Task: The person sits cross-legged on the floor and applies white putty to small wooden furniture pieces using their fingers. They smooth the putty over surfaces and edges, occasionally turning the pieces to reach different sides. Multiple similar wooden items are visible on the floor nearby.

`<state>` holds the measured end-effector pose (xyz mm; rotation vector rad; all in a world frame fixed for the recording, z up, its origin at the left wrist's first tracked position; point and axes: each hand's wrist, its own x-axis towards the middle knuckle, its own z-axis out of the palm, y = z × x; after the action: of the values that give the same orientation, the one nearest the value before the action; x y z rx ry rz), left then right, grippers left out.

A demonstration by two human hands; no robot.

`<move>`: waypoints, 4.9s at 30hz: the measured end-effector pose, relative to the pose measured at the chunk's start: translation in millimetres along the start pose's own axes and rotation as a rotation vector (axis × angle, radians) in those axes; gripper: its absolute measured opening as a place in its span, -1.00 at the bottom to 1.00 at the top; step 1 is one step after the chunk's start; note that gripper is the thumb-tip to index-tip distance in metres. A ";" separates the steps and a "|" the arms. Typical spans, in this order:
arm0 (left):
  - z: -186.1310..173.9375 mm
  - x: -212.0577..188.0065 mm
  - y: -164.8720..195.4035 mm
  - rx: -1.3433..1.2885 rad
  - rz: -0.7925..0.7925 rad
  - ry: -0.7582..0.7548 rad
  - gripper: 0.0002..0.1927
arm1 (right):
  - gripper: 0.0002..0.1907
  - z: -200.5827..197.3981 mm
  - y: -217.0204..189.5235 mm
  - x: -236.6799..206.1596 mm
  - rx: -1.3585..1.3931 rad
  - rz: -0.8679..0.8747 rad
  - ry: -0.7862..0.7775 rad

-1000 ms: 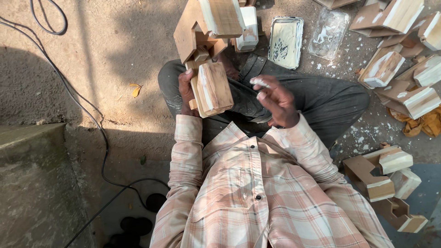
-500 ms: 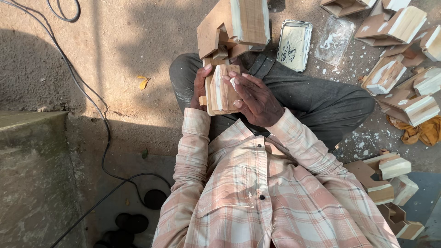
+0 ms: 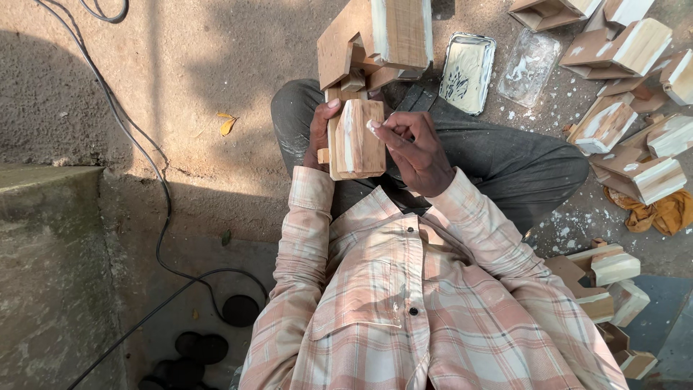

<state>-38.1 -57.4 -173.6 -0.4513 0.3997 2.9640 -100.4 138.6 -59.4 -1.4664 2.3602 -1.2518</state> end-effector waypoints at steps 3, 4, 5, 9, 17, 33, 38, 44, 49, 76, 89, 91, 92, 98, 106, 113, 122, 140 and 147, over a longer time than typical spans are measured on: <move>-7.2 -0.7 -3.6 0.020 -0.005 0.019 -0.23 | -0.42 -1.2 -0.1 3.9 -0.036 -0.013 -0.029; -9.4 0.0 -3.9 0.028 -0.003 0.021 -0.24 | -0.41 -1.8 -0.2 4.9 -0.052 -0.012 -0.037; -11.4 0.8 -3.2 0.033 -0.008 0.017 -0.24 | -0.39 -2.3 -0.1 5.6 -0.067 -0.010 -0.046; -15.8 2.1 -1.6 0.060 -0.034 0.009 -0.23 | -0.40 -3.7 1.7 6.3 -0.111 -0.018 -0.061; -17.4 3.0 -4.9 0.005 -0.046 -0.042 -0.27 | -0.46 -0.7 6.2 1.4 -0.108 -0.075 -0.025; -42.6 12.0 -9.7 0.077 0.005 0.066 -0.49 | -0.51 -3.2 12.2 13.2 -0.025 -0.032 -0.058; -62.2 17.2 -17.9 0.011 -0.022 0.139 -0.55 | -0.48 -2.9 12.7 14.6 -0.031 -0.064 -0.050; -72.4 21.0 -22.0 -0.007 -0.008 0.137 -0.56 | -0.49 2.3 16.0 5.2 -0.007 -0.071 -0.045; -69.2 19.5 -18.5 0.131 0.046 0.002 -0.51 | -0.48 4.1 20.3 -6.9 0.202 -0.034 -0.062; -96.7 20.9 -34.4 0.563 0.342 -0.068 -0.52 | -0.51 -0.7 26.3 9.1 -0.362 -0.169 0.011; -46.9 14.8 -10.7 0.154 -0.005 0.065 -0.54 | -0.46 0.3 25.6 17.3 -0.295 -0.125 -0.032; -47.6 14.6 -12.3 0.108 -0.028 0.091 -0.54 | -0.43 -0.1 24.0 17.5 -0.336 -0.179 -0.011; -49.0 13.4 -13.3 0.107 -0.030 0.121 -0.56 | -0.41 0.1 23.4 18.0 -0.358 -0.205 0.001; -54.8 13.8 -12.2 0.229 0.009 0.011 -0.52 | -0.34 2.7 25.3 20.4 -0.426 0.000 0.006; -46.1 10.3 -11.4 0.127 -0.037 0.085 -0.49 | -0.31 2.3 23.3 3.0 -0.177 -0.024 -0.048; -35.6 9.7 -7.0 0.147 -0.018 0.044 -0.44 | -0.30 -1.1 19.9 -3.8 -0.085 -0.179 -0.081; -45.4 9.3 -9.3 0.080 -0.030 0.083 -0.44 | -0.22 -1.6 19.3 -2.3 -0.209 -0.115 -0.107; -22.7 7.8 -2.9 0.061 -0.085 -0.034 -0.30 | -0.25 -8.3 11.4 -6.6 -0.109 -0.193 -0.117; -26.4 7.0 -4.7 0.082 -0.052 -0.056 -0.33 | -0.30 -8.7 10.1 0.7 -0.261 -0.281 -0.130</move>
<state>-36.7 -59.6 -201.2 -0.3632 0.4938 2.8903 -112.0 145.2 -60.4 -1.9503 2.3631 -0.8834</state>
